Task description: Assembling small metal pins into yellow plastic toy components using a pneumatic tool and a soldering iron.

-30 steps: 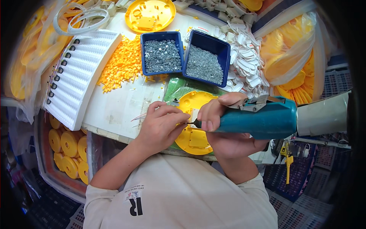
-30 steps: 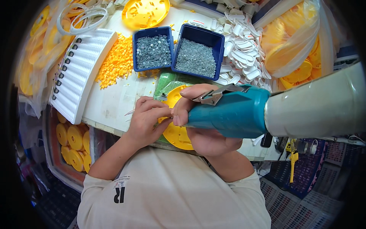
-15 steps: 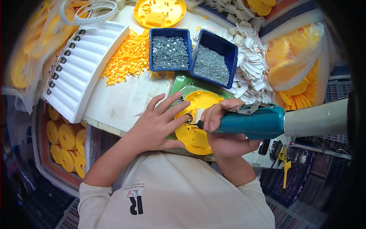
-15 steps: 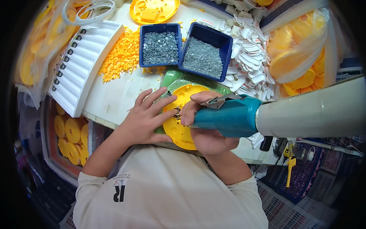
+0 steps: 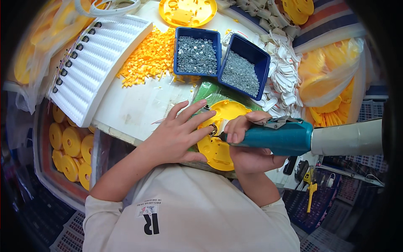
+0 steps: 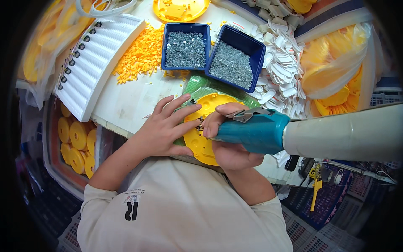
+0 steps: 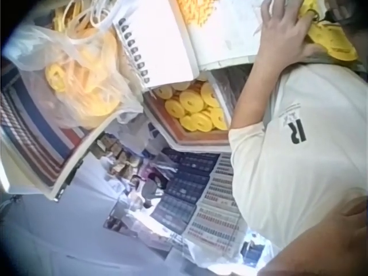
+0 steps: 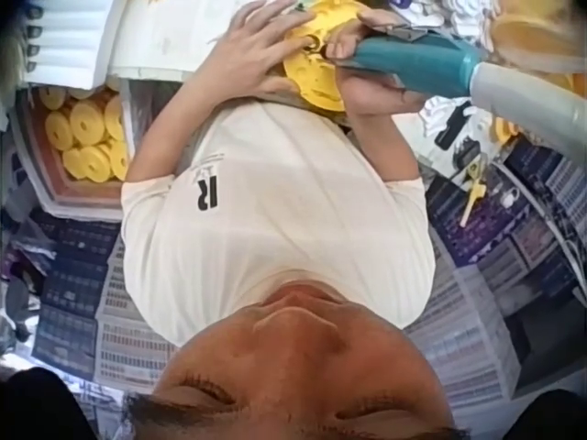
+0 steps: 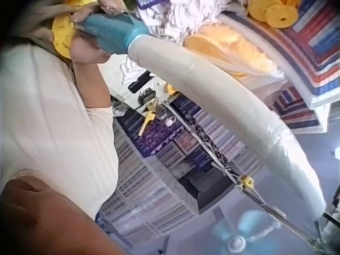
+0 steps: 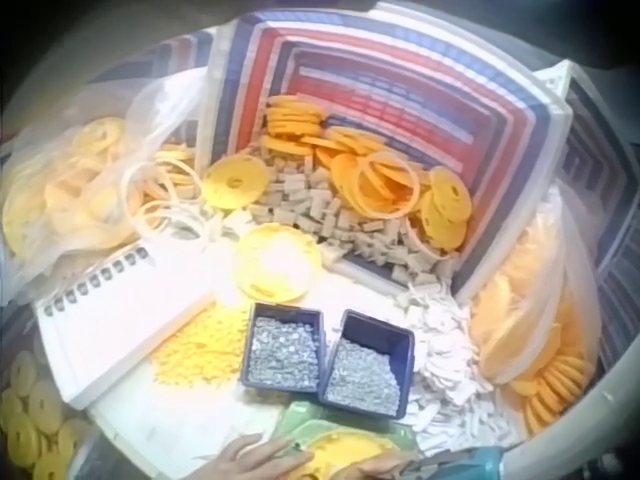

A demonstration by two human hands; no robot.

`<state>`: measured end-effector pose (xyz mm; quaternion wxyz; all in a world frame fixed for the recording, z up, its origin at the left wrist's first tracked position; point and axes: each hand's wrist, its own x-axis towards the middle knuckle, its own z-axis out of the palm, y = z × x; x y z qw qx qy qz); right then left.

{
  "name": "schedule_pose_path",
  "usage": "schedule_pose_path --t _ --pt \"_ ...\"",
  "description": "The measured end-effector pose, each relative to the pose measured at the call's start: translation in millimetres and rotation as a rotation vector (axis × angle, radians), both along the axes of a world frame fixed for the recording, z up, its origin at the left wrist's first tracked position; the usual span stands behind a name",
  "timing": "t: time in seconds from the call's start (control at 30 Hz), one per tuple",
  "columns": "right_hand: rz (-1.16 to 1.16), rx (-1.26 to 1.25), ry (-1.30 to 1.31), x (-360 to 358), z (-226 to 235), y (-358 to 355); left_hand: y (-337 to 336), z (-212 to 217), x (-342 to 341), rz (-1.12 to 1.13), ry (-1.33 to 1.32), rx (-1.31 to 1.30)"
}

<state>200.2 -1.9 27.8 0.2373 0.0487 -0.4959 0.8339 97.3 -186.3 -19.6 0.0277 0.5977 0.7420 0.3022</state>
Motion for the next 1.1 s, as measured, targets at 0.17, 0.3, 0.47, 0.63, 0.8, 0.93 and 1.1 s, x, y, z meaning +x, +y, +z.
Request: schedule_pose_path --t 0.17,0.3,0.47,0.63,0.8,0.93,1.1 --pt "0.004 0.030 -0.027 0.0 -0.1 0.0 0.0 -2.4 -0.1 0.001 -0.009 0.013" --pt "0.049 0.080 -0.073 5.0 -2.2 -2.1 1.2 -4.1 -0.8 -0.001 -0.011 0.016" --pt "0.140 0.138 -0.153 6.0 -1.6 -3.0 1.1 -4.8 -2.1 -0.002 -0.009 0.012" --pt "0.179 0.314 -0.208 10.1 2.3 -0.5 1.3 -3.7 -2.5 -0.010 -0.014 -0.003" --pt "0.085 0.090 -0.139 -0.6 6.9 3.9 0.2 9.5 -8.7 0.013 -0.020 0.028" --pt "-0.038 0.098 0.005 -14.4 27.6 27.2 -3.2 14.4 -32.7 0.270 -0.200 0.148" --pt "-0.259 0.092 0.009 -10.4 51.2 45.6 11.3 11.0 -48.1 0.223 -0.336 -0.026"
